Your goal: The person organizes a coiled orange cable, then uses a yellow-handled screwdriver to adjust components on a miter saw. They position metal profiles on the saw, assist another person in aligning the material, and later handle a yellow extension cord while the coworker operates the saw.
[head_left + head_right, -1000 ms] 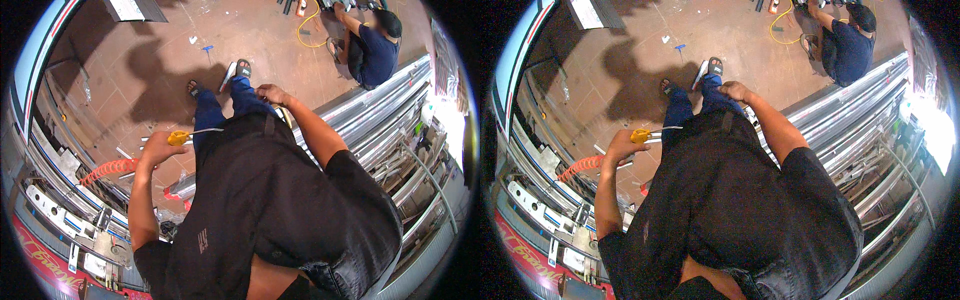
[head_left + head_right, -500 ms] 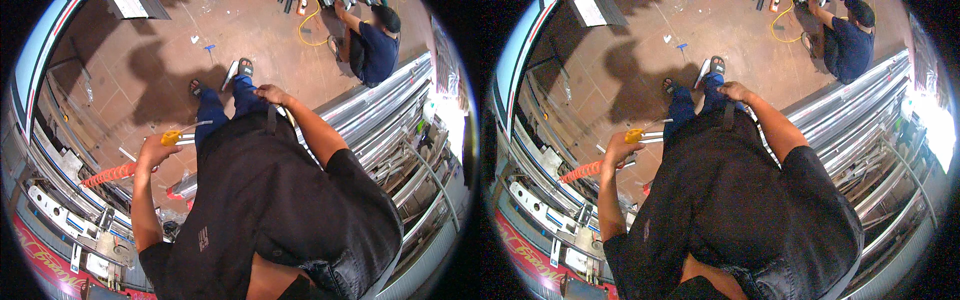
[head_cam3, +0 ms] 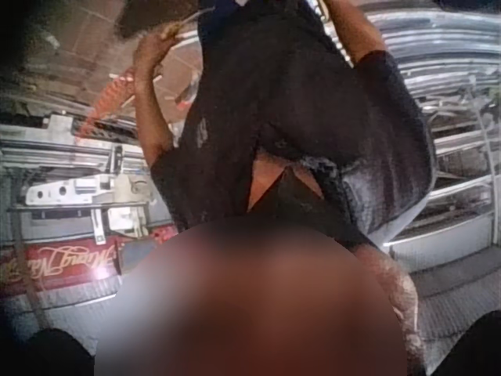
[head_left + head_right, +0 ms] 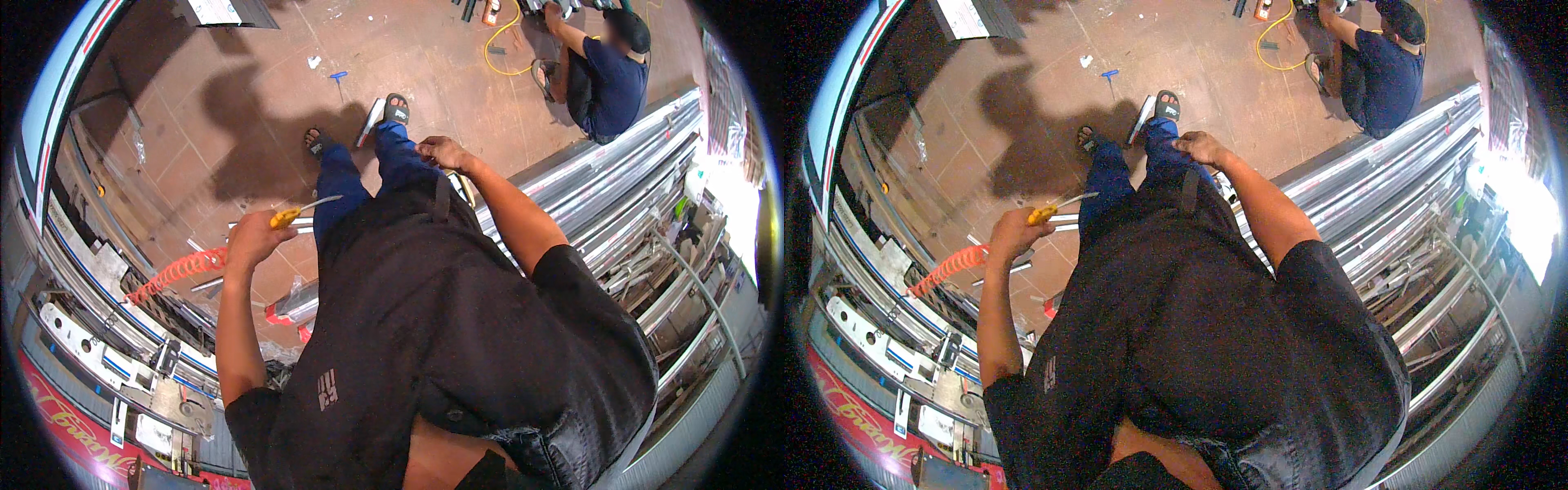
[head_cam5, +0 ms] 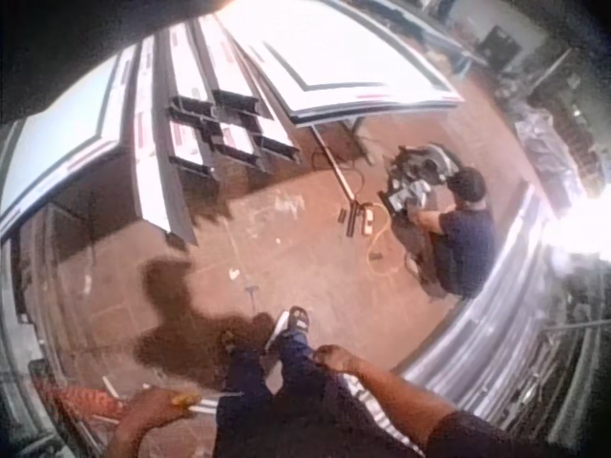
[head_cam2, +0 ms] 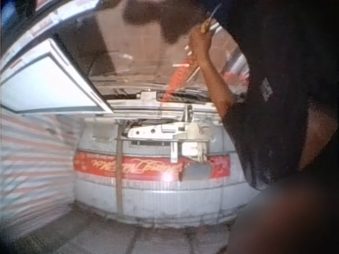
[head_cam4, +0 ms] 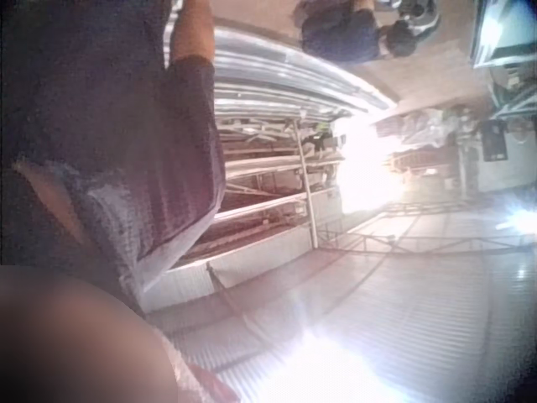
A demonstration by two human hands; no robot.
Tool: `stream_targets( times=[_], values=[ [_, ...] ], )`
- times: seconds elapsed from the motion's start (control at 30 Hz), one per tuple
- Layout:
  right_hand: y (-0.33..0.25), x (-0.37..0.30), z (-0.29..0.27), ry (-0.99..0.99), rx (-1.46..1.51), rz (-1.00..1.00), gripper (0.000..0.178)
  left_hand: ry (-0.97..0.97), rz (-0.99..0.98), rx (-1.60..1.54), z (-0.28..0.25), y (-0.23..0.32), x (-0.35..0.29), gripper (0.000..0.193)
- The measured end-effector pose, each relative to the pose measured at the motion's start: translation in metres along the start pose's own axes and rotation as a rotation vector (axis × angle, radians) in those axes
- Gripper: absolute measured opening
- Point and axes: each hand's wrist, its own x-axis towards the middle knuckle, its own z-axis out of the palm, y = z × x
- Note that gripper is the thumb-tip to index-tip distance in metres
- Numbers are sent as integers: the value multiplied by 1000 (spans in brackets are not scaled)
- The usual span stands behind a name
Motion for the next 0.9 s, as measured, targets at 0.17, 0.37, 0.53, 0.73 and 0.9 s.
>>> stream_targets(
  times=[0.17, 0.37, 0.53, 0.73, 0.9],
  values=[
    [-12, -6, -2, -2, -43, 14, 56, -19, -68, -297, 0, 2, -2, 46],
    [-14, -2, -6, -22, -55, 20, 45, -61, 38, 253, 0, -5, -5, 50],
    [1, -4, -8, -22, -37, 8, 48, -126, -140, -8, -4, -21, -10, 57],
    [10, -5, -6, 18, -38, 99, 56, 7, -45, -64, 1, -19, -16, 47],
    [6, -4, -6, 5, -79, -1, 57, 54, 50, 112, 9, -8, -9, 47]
  ],
)
